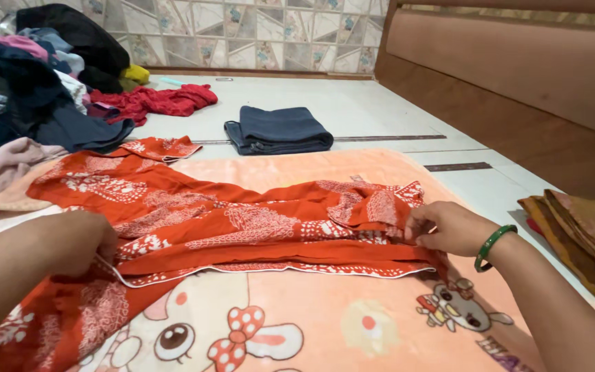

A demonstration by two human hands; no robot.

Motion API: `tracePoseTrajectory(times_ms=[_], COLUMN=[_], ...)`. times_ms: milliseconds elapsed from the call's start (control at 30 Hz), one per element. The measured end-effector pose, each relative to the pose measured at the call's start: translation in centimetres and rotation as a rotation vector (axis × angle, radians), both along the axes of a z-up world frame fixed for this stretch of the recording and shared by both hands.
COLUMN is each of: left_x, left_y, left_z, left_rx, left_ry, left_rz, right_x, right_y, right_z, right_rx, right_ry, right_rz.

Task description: The person folds an orange patterned garment on a bed by aligning its edges, smoothing the fabric with their hands, and folding parts of the garment over each other.

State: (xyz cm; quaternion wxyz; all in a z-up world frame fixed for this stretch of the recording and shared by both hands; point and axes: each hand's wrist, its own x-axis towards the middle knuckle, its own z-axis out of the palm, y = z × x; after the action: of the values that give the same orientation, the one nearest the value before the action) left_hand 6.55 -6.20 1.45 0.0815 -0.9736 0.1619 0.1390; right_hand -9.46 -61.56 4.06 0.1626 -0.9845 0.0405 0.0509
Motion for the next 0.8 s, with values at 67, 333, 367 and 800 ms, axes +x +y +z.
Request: tracePoseTrajectory(times_ms=[67,333,367,800], left_x=[-1.4,-6.3,-6.9,-7.6], left_y=[-1.3,-16.4,-18.4,-37.8], left_z=[1.2,3.2,3.0,0.3], left_rx=[0.068,-0.488,-0.561,-1.092], left_ry=[-0.012,-0.139,-0.159,-0.198], left_rz=[0.005,-0.606,-0.689,-0.783], right_x=[-0.3,0.0,0.1,-0.4], right_y=[0.2,-2.4,-2.5,-0.1], right_z=[0.4,-1.1,-1.5,0.5], right_rx=[0.006,0.021,0.023,0.396], right_ry=[0.057,0.192,0.224,-0.302], right_rz=[-0.071,-0.007,0.018,-0.087])
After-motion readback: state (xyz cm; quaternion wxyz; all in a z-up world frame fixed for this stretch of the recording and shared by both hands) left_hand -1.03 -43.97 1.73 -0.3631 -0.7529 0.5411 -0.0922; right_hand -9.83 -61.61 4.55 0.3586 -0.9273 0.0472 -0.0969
